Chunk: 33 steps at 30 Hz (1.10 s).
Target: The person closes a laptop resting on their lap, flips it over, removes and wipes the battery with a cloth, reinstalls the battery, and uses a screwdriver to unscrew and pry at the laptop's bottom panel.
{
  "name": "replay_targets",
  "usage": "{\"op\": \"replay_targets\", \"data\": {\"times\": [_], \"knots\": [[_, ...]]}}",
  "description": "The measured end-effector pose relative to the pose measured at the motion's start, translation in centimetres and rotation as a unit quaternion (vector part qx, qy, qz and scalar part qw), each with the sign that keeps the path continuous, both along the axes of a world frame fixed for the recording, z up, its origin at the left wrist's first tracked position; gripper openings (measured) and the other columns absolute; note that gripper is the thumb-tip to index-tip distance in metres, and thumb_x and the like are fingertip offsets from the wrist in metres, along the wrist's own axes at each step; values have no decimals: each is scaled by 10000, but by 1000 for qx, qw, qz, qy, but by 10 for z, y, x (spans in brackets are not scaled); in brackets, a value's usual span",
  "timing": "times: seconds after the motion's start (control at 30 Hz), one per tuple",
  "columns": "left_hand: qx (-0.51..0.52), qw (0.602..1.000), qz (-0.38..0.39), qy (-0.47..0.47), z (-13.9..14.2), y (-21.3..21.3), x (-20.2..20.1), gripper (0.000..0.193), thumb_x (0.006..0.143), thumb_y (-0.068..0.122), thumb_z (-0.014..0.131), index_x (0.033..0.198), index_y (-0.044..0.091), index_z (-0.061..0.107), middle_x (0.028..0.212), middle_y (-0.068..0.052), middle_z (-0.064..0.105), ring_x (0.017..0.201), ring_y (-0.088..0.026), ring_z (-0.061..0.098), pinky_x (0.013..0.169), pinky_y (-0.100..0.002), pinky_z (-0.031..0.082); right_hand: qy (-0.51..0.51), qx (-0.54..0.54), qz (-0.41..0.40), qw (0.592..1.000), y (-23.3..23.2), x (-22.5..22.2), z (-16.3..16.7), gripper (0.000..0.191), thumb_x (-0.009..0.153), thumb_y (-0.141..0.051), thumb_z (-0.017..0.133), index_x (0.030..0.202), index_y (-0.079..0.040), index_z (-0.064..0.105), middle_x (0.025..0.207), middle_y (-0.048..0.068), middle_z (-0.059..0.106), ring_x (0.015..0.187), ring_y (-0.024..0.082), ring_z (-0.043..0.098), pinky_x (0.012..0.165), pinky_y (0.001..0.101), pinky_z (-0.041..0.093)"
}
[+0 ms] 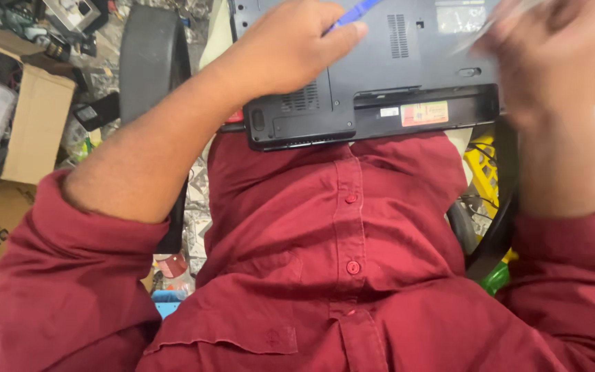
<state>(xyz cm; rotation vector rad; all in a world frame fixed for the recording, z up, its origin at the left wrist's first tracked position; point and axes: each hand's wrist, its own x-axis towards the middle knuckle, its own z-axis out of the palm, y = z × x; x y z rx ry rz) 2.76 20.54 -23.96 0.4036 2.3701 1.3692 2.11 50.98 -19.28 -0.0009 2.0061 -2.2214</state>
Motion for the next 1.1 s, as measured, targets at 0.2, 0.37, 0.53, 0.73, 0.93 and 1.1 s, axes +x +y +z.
{"op": "replay_targets", "data": {"times": [0.2, 0.37, 0.53, 0.73, 0.93, 1.1], "knots": [[-189, 973, -91, 96, 8, 9, 15, 511, 727, 539, 888, 833, 89, 671, 795, -120, 711, 795, -362, 682, 688, -491, 519, 112, 170, 171, 964, -1, 78, -54, 359, 919, 123, 833, 950, -27, 508, 1013, 163, 709, 980, 192, 748, 834, 297, 634], [-166, 978, -82, 94, 5, 17, 20, 458, 691, 418, 931, 873, 80, 681, 851, -65, 733, 831, -339, 699, 691, -489, 526, 106, 183, 188, 959, 0, 81, -64, 349, 950, 86, 859, 925, -28, 531, 1034, 144, 739, 936, 150, 742, 809, 252, 616], [-184, 973, -99, 98, 2, 18, 19, 455, 713, 422, 934, 914, 89, 697, 830, -81, 721, 795, -337, 700, 681, -486, 526, 108, 183, 203, 956, -4, 77, -62, 344, 959, 86, 862, 920, -25, 539, 1038, 147, 732, 932, 146, 732, 818, 248, 613], [-184, 974, -99, 88, 2, 19, 19, 469, 705, 434, 931, 921, 92, 694, 812, -87, 713, 764, -336, 698, 642, -492, 521, 82, 183, 210, 957, -8, 75, -60, 316, 995, 81, 838, 927, -11, 544, 1048, 145, 732, 960, 132, 730, 835, 246, 617], [-182, 975, -103, 79, -3, 18, 17, 500, 715, 463, 921, 959, 93, 688, 841, -90, 717, 794, -334, 700, 661, -486, 529, 63, 209, 261, 940, -15, 56, -48, 277, 1002, 64, 815, 906, 21, 559, 994, 148, 742, 965, 149, 746, 840, 256, 637], [-178, 974, -108, 89, -4, 17, 14, 533, 713, 480, 915, 988, 83, 689, 862, -85, 727, 789, -325, 707, 645, -479, 538, 21, 162, 320, 933, -15, 35, -43, 159, 992, 110, 770, 910, 64, 642, 995, 170, 734, 1000, 185, 744, 907, 286, 632]]}}
